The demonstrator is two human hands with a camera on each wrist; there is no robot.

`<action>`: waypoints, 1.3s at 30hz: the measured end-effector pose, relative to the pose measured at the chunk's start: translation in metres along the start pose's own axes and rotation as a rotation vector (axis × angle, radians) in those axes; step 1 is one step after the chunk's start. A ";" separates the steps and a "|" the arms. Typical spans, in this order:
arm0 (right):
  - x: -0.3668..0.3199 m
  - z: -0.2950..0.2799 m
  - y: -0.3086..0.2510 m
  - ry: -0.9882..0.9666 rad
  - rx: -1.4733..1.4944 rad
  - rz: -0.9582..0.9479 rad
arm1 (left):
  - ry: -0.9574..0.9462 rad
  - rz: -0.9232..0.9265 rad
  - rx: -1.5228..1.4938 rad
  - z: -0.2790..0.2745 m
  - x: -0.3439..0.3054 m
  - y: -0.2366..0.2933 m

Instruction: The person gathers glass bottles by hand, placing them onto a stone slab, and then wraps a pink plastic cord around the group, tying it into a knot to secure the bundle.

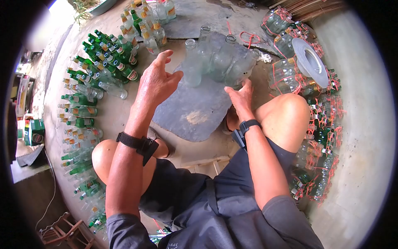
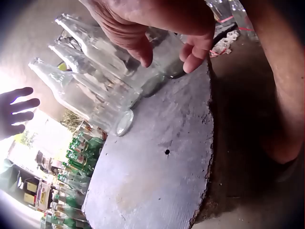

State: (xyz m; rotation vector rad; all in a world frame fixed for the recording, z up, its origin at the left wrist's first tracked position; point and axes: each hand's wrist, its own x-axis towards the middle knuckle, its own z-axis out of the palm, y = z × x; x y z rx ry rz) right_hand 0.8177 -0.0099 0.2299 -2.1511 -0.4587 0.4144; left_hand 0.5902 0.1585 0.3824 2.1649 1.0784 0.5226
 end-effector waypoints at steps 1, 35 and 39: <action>0.004 0.002 0.002 -0.056 0.008 -0.020 | -0.009 -0.018 -0.031 0.004 0.003 0.000; 0.018 0.015 0.010 0.023 -0.093 -0.247 | -0.102 -0.086 -0.128 0.066 0.059 -0.012; 0.019 0.018 0.013 0.023 -0.122 -0.244 | -0.076 -0.009 -0.319 0.076 0.067 -0.017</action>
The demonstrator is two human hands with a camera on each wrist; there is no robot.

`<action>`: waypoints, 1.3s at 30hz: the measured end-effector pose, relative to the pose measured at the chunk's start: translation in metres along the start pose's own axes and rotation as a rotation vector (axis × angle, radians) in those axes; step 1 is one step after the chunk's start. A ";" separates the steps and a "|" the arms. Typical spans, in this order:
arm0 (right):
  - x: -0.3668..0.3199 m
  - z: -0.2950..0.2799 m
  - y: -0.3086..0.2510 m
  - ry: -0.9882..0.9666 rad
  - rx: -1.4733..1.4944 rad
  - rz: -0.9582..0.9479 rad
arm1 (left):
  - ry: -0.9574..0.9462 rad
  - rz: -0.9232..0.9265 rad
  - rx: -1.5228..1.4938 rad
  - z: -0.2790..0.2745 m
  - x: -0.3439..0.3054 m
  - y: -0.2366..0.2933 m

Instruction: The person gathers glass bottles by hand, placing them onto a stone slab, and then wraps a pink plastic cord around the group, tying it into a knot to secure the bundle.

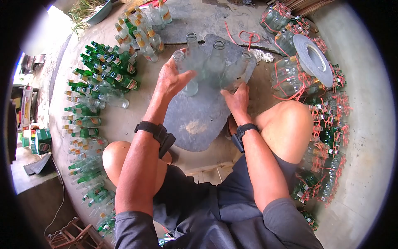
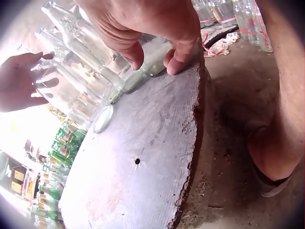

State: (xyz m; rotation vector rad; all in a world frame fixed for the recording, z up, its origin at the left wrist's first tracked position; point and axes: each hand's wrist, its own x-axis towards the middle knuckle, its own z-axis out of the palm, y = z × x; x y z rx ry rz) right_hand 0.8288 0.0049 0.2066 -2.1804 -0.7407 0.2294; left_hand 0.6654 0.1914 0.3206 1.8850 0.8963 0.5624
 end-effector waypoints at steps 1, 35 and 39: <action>0.000 0.001 -0.001 0.001 -0.020 -0.003 | 0.005 -0.002 -0.082 0.002 0.002 -0.002; -0.008 0.004 -0.007 0.011 0.020 0.005 | 0.082 -0.070 0.023 0.000 -0.002 0.005; -0.007 0.007 -0.003 0.004 0.067 0.036 | 0.073 -0.068 0.037 -0.002 -0.003 0.004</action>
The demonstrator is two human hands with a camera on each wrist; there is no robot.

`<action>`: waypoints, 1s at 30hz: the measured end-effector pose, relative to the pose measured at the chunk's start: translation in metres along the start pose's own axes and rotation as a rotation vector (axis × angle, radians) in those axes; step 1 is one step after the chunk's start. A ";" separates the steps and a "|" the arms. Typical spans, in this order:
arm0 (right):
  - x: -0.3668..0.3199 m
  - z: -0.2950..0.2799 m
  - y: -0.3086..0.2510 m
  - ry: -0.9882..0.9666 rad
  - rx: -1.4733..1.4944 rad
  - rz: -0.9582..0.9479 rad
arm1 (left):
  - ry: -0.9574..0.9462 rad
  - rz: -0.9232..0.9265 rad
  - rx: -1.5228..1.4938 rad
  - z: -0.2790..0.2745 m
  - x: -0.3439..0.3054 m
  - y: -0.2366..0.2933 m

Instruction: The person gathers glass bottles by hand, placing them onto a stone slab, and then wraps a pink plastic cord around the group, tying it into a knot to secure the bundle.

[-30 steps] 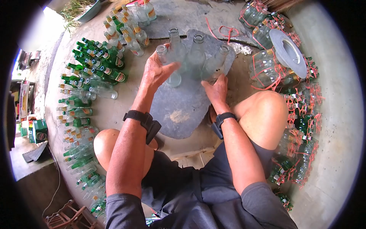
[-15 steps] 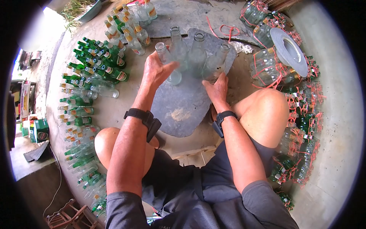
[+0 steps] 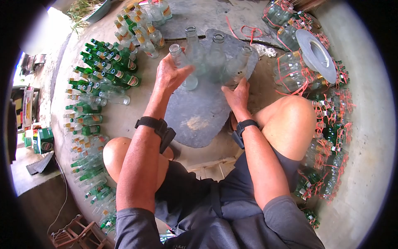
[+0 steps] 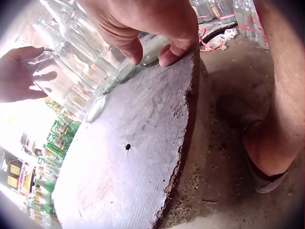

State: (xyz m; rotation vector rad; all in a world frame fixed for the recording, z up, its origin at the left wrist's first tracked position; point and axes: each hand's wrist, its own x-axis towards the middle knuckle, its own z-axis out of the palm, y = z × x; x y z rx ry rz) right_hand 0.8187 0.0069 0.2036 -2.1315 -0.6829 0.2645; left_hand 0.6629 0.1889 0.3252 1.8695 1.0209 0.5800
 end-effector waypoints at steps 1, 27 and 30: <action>0.001 0.000 0.001 -0.003 0.016 0.011 | -0.009 0.005 -0.019 0.000 0.000 -0.001; -0.064 -0.015 -0.069 -0.756 0.272 0.294 | 0.197 0.063 -0.089 -0.138 -0.104 0.053; -0.074 -0.021 -0.105 -0.852 0.206 0.133 | 0.228 0.125 -0.344 -0.193 -0.134 0.060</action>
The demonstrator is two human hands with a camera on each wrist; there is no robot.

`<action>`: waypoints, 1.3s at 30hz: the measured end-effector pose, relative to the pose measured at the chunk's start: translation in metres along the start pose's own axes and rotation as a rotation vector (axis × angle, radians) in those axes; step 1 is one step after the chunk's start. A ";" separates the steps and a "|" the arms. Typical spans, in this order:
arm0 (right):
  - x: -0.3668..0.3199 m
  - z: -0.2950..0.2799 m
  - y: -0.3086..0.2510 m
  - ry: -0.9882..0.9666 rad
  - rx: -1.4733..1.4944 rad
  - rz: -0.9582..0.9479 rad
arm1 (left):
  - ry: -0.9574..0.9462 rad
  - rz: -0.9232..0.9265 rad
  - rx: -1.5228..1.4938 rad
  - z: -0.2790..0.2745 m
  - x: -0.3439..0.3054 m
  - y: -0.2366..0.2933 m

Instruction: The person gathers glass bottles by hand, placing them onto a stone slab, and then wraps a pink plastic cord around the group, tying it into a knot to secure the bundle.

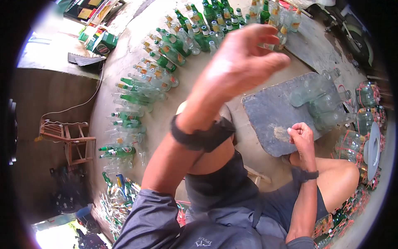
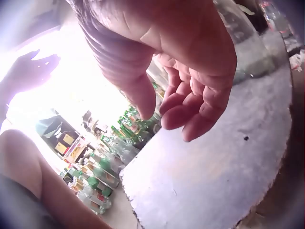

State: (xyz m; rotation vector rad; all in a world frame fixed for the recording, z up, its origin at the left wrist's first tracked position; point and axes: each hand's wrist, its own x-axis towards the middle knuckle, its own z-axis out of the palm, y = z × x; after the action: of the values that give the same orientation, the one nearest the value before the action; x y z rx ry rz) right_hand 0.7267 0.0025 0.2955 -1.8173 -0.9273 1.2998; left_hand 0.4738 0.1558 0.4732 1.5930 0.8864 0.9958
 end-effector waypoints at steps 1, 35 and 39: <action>-0.003 0.001 -0.007 -0.007 -0.005 -0.006 | 0.022 0.005 -0.028 -0.021 -0.006 0.008; -0.089 0.013 -0.010 -0.133 -0.510 0.178 | 0.475 -0.561 1.346 -0.348 -0.069 -0.321; -0.091 0.017 -0.005 -0.143 -0.493 0.176 | 0.499 -0.465 1.342 -0.331 -0.085 -0.331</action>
State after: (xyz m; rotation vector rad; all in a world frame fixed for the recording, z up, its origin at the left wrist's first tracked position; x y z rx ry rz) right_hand 0.6877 -0.0709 0.3368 -2.2425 -1.2767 1.4106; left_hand 0.1145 0.2710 0.1838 1.9854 2.4779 0.3842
